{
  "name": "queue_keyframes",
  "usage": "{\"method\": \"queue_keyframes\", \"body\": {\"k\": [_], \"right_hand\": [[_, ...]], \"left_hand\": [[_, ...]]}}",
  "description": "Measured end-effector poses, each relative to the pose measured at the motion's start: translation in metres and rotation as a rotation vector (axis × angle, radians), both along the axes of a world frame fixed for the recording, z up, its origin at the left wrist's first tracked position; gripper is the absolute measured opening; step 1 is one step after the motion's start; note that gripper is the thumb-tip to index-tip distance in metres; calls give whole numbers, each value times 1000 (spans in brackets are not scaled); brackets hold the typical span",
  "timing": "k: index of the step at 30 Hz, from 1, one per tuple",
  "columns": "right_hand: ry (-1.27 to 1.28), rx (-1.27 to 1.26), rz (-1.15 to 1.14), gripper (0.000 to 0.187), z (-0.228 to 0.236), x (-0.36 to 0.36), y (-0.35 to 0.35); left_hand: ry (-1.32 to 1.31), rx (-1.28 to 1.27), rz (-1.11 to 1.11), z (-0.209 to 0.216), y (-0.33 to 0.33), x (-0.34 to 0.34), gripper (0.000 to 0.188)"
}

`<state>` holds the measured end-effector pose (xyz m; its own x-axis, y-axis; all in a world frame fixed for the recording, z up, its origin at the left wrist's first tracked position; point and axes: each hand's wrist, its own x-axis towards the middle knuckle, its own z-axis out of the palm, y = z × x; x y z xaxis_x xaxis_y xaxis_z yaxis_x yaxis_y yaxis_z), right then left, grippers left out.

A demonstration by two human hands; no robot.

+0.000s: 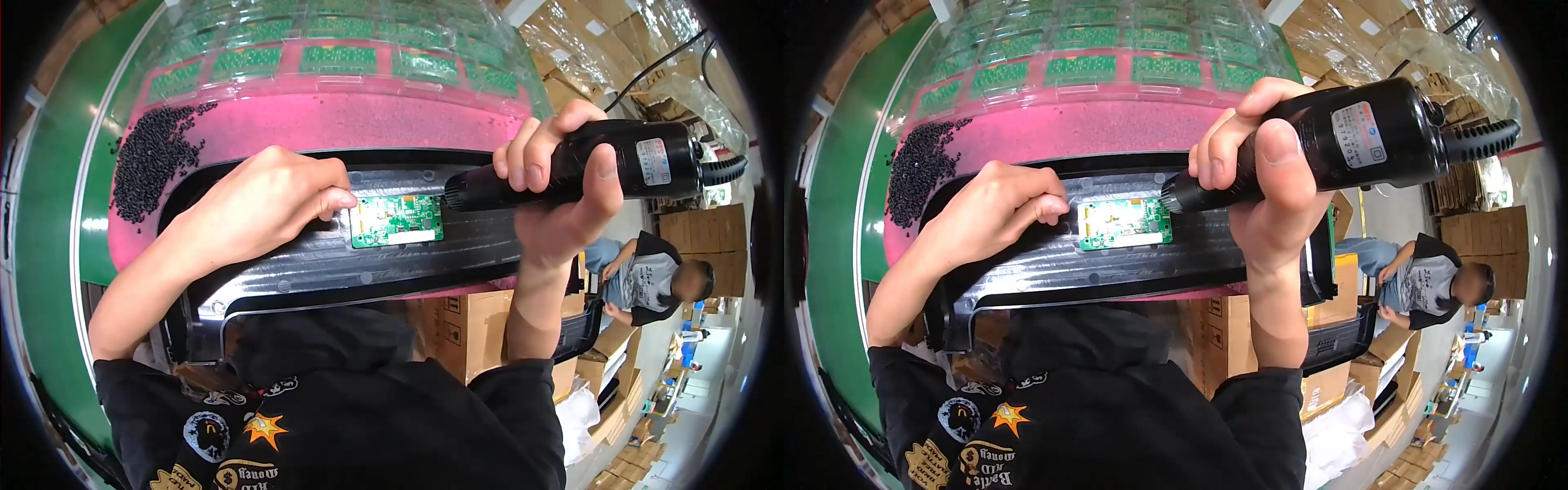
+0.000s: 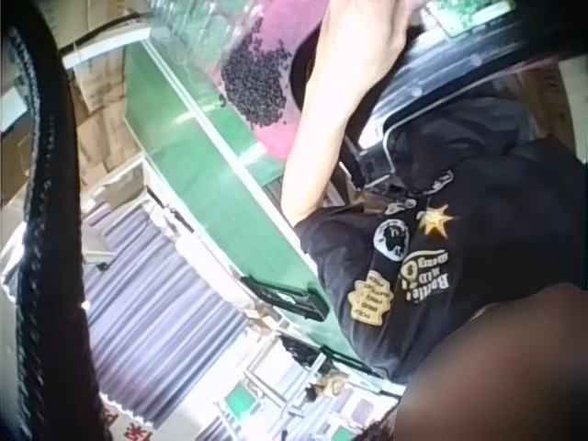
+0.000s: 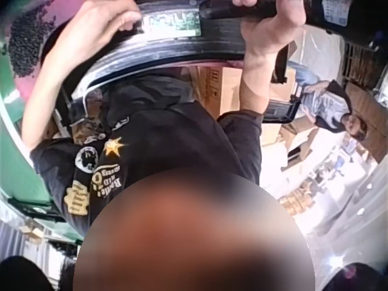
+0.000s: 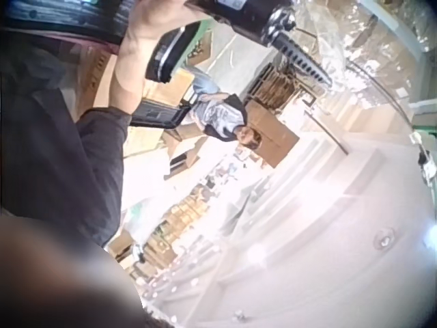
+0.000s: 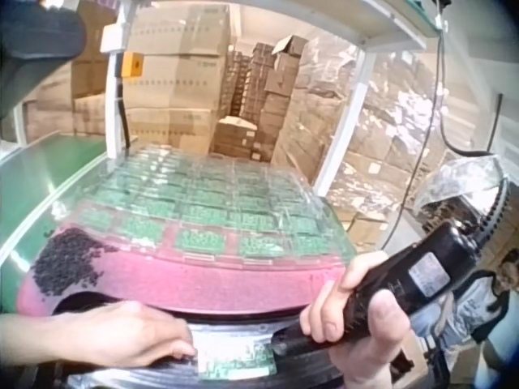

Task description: Assembling a circuit board into a plastic component housing using an electric screwdriver on an assembly line.

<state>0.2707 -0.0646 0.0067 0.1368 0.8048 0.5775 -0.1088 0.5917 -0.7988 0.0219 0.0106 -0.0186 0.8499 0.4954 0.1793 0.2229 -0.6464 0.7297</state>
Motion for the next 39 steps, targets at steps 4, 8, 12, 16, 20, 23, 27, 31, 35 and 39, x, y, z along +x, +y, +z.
{"method": "queue_keyframes", "body": {"k": [4, 8, 12, 16, 20, 23, 27, 31, 35, 39], "right_hand": [[-19, -9, 12, 40, -2, -1, 3], [-51, -38, -7, 39, -4, -4, 6], [-67, -72, 54, 40, -4, -5, 10], [-82, -92, 103, 40, -7, -6, 15], [-98, -116, 10, 42, -7, -15, 15], [-70, -132, -88, 45, -8, -17, 14], [-26, -86, 24, 45, -6, -15, 12], [184, -7, 123, 45, 4, -22, 0], [396, 112, 264, 37, 30, -35, -24], [440, 144, 294, 34, 33, -51, -24]], "left_hand": [[76, 74, -25, -2, -1, -1, 13], [-61, 124, -152, -11, 0, 0, 17], [62, 135, -177, -12, -2, 2, 15], [171, 68, -145, -7, -3, 2, 13], [180, -1, -138, -7, -2, 3, 14], [210, 36, -141, -5, -2, 4, 12], [285, 26, -126, -1, -3, 3, 14], [109, 109, -115, -13, -3, -4, 22], [-61, 143, -158, -11, -3, 2, 23], [-303, 56, -139, -10, -5, -1, 20]]}}
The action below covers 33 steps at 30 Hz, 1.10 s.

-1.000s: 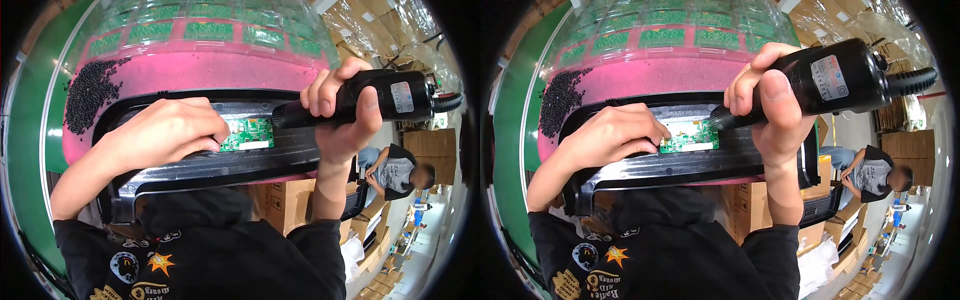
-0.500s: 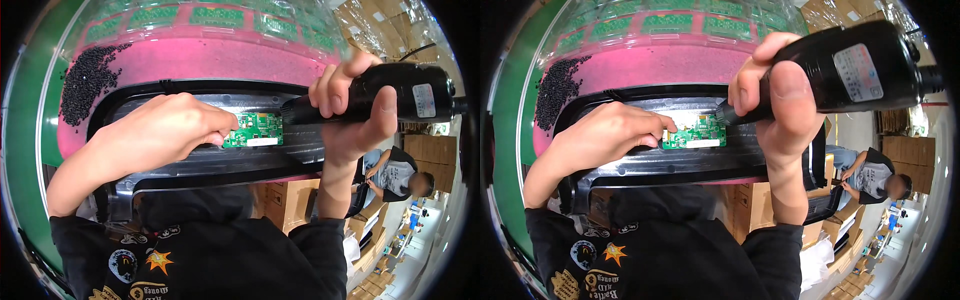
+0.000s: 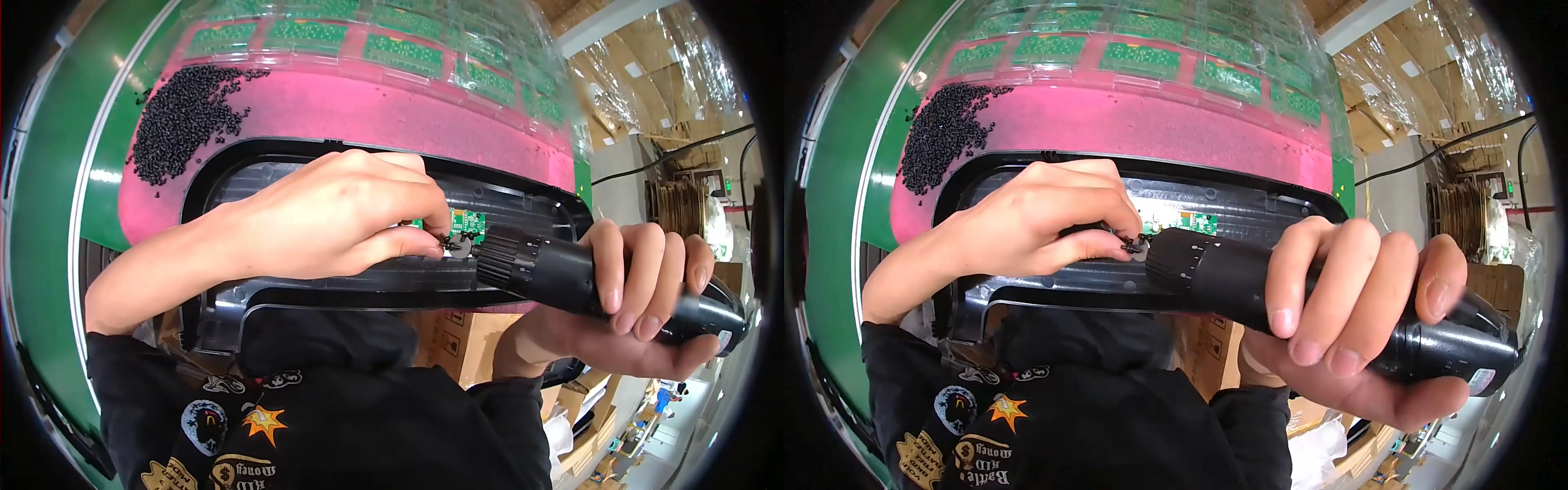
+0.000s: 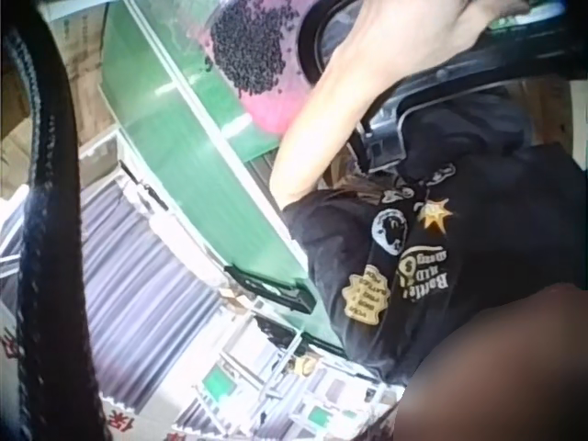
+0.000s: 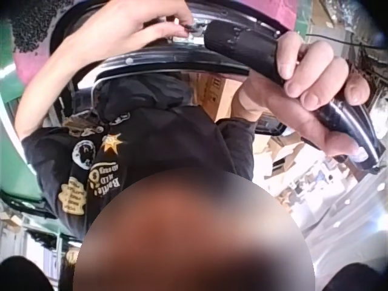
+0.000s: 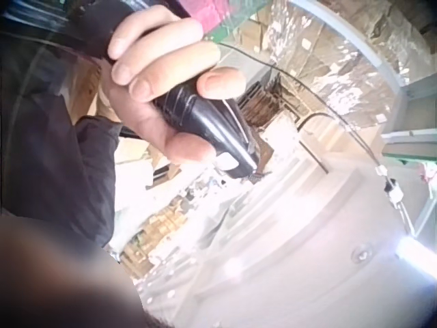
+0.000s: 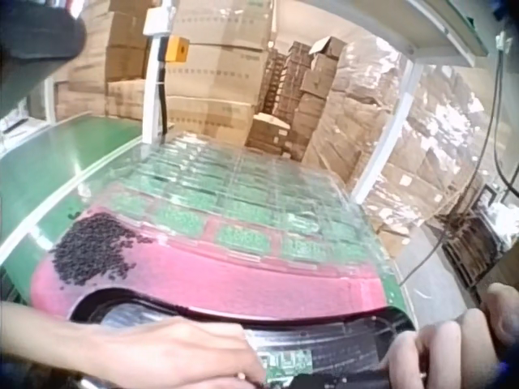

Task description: Assembling a circuit board into a plastic component housing using an electric screwdriver on an assembly line.

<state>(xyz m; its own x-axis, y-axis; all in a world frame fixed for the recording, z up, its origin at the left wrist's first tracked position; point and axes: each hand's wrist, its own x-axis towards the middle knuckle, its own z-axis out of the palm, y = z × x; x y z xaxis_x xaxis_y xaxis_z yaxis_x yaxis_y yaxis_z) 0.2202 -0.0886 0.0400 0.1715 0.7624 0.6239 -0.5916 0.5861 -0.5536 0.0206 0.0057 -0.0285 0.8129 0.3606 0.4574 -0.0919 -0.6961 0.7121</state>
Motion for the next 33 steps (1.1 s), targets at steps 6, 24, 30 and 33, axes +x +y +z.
{"method": "queue_keyframes", "body": {"k": [6, 24, 30, 33], "right_hand": [[-67, 17, 12, 35, 0, -4, 2], [-252, -128, -75, 52, -17, -10, 30], [-316, -203, -207, 49, -29, -23, 39], [-346, -206, -212, 48, -35, -22, 43]], "left_hand": [[1, -19, -12, 3, 2, -2, 21], [-56, 292, 393, 6, 11, -4, 11], [-17, 235, 375, 5, 10, -6, 13], [2, 229, 364, 5, 10, -7, 14]]}}
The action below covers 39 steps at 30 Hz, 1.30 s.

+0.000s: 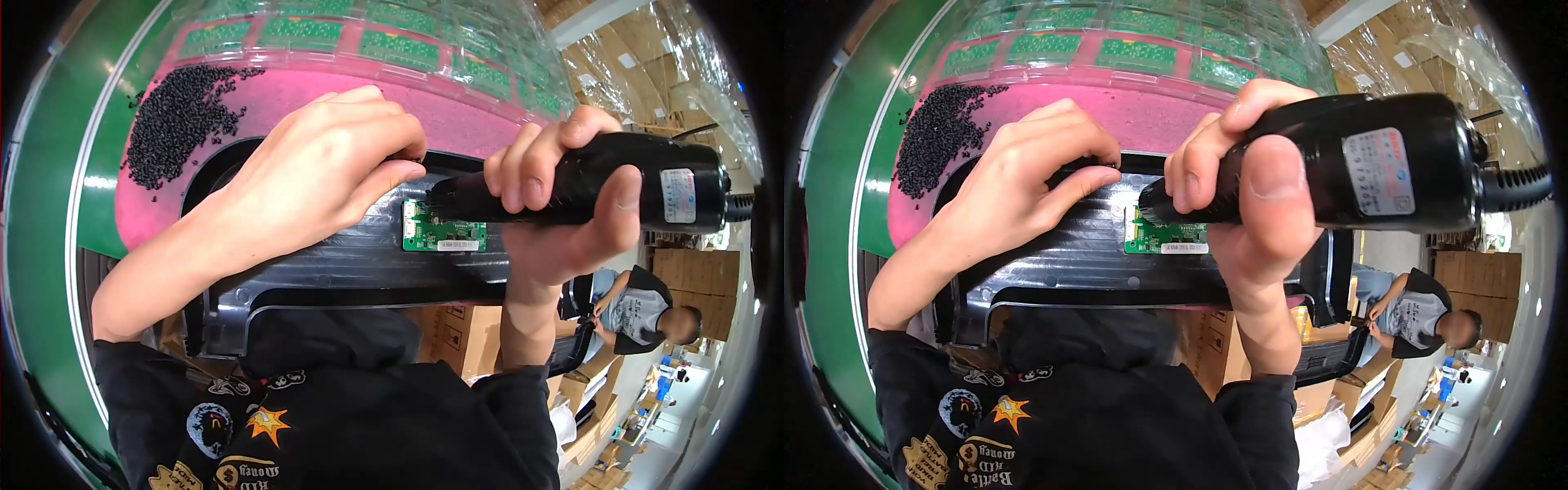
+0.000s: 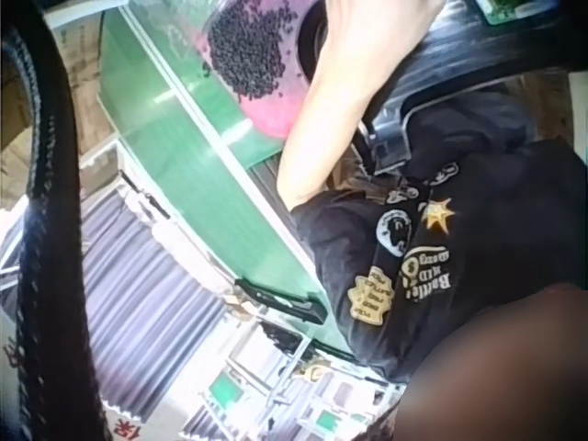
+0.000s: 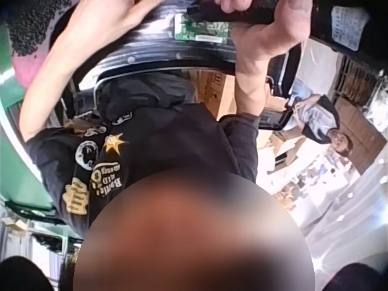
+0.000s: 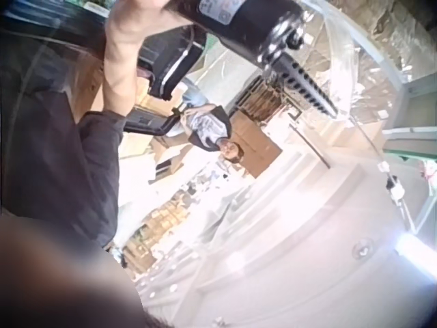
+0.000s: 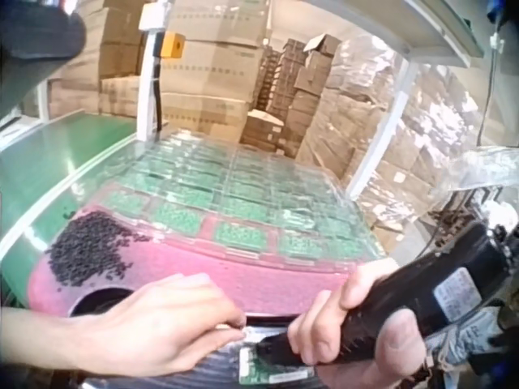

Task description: Assembling a circuit board into a plastic component housing using an electric screwdriver on an assembly line.

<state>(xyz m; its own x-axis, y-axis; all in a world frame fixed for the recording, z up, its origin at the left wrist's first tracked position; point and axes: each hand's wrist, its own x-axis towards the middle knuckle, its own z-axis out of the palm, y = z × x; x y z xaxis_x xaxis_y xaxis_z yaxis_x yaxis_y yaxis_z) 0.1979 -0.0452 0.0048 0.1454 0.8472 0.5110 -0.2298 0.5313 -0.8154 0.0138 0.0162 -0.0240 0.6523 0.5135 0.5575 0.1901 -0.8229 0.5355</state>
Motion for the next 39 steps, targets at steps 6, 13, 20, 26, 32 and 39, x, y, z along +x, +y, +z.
{"method": "queue_keyframes", "body": {"k": [6, 13, 20, 26, 32, 39], "right_hand": [[-42, -5, 38, 46, -5, -2, 5], [-230, -35, 69, 46, -5, -7, 9], [-119, -34, 71, 46, -2, -4, 5], [141, 167, 222, 48, 27, 8, -17], [121, 274, 196, 49, 43, 9, -37], [65, 304, 235, 51, 33, 6, -38]], "left_hand": [[24, 25, -11, -5, -1, 0, 13], [69, 49, 0, -4, -3, -3, 13], [78, 44, -28, -6, -3, -5, 18], [121, 65, -61, -4, -3, -4, 19], [-110, -100, -289, -3, -1, 5, 15], [84, -111, -301, -3, -4, -3, 14]]}}
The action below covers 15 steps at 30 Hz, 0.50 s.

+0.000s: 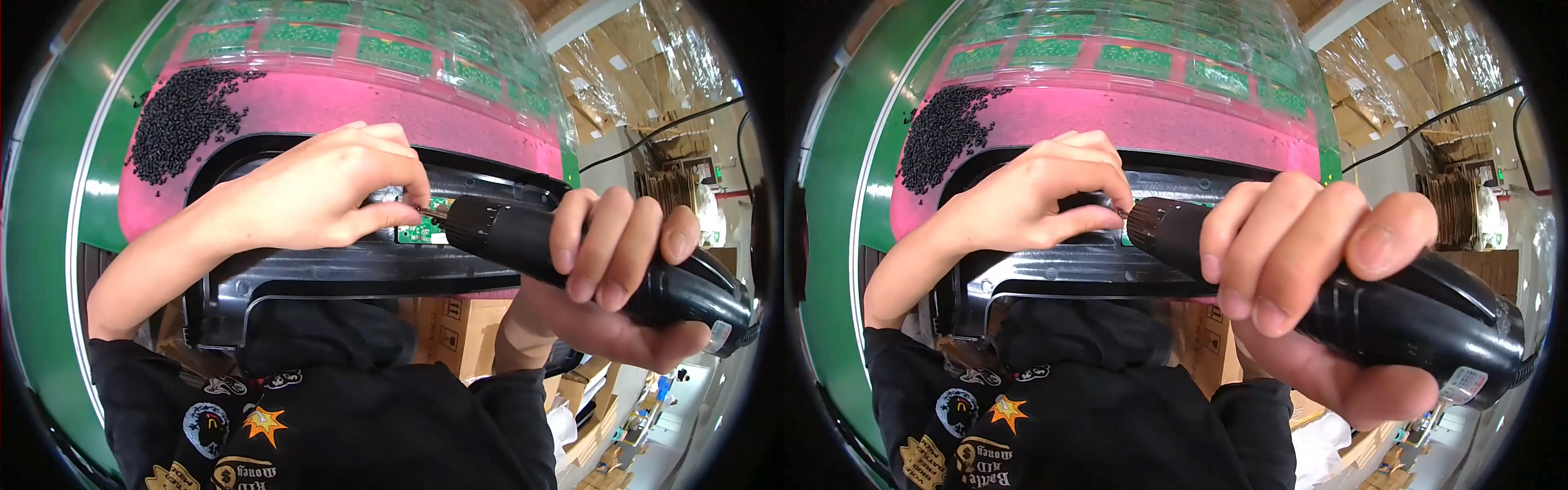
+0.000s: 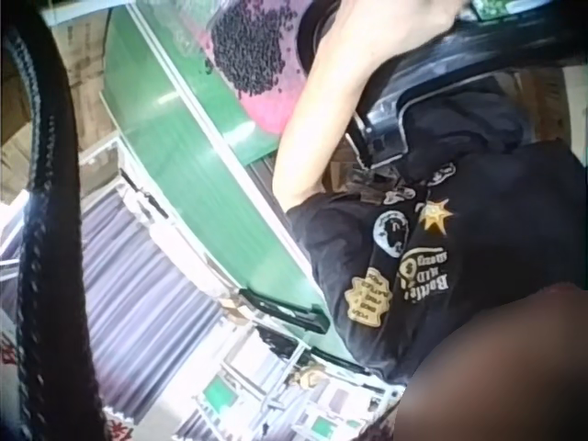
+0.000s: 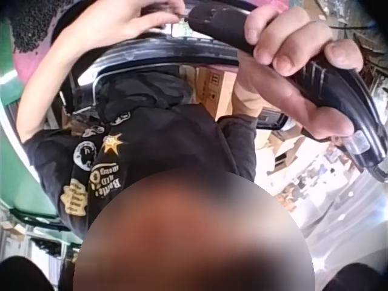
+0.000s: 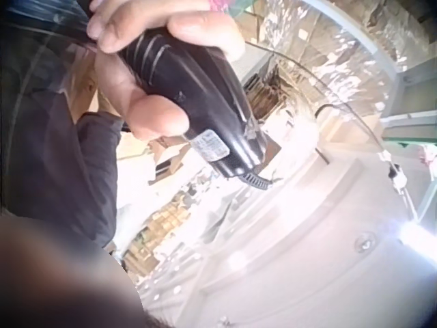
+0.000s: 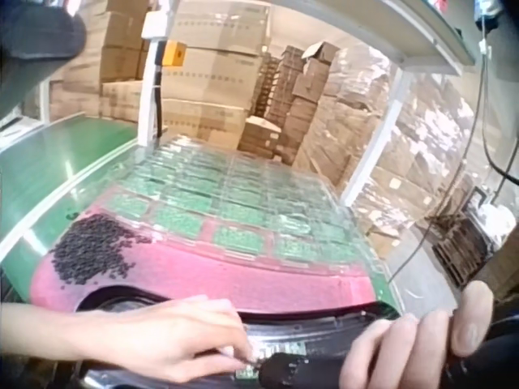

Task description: Assembling a circuit board into a plastic component housing using an electric screwdriver on an assembly line.

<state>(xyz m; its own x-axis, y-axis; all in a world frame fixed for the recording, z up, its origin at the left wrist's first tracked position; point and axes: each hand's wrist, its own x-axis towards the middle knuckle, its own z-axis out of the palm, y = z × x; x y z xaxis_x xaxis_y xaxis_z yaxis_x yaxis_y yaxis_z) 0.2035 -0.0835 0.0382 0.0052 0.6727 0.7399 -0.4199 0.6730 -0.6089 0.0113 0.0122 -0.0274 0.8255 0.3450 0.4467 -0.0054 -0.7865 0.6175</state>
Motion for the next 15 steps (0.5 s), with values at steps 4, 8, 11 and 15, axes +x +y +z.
{"method": "queue_keyframes", "body": {"k": [4, 8, 11, 15], "right_hand": [[-118, -94, -55, 55, -11, 2, 0], [-109, -269, -133, 57, -23, -4, -2], [-142, -294, -122, 58, -29, -1, -1], [-150, -316, -134, 58, -32, -3, 1]], "left_hand": [[148, 190, 72, -3, -1, 1, 15], [138, 210, 119, -7, 0, 0, 12], [161, 197, 133, -5, -2, 1, 11], [112, 186, 137, -5, -3, 2, 11]]}}
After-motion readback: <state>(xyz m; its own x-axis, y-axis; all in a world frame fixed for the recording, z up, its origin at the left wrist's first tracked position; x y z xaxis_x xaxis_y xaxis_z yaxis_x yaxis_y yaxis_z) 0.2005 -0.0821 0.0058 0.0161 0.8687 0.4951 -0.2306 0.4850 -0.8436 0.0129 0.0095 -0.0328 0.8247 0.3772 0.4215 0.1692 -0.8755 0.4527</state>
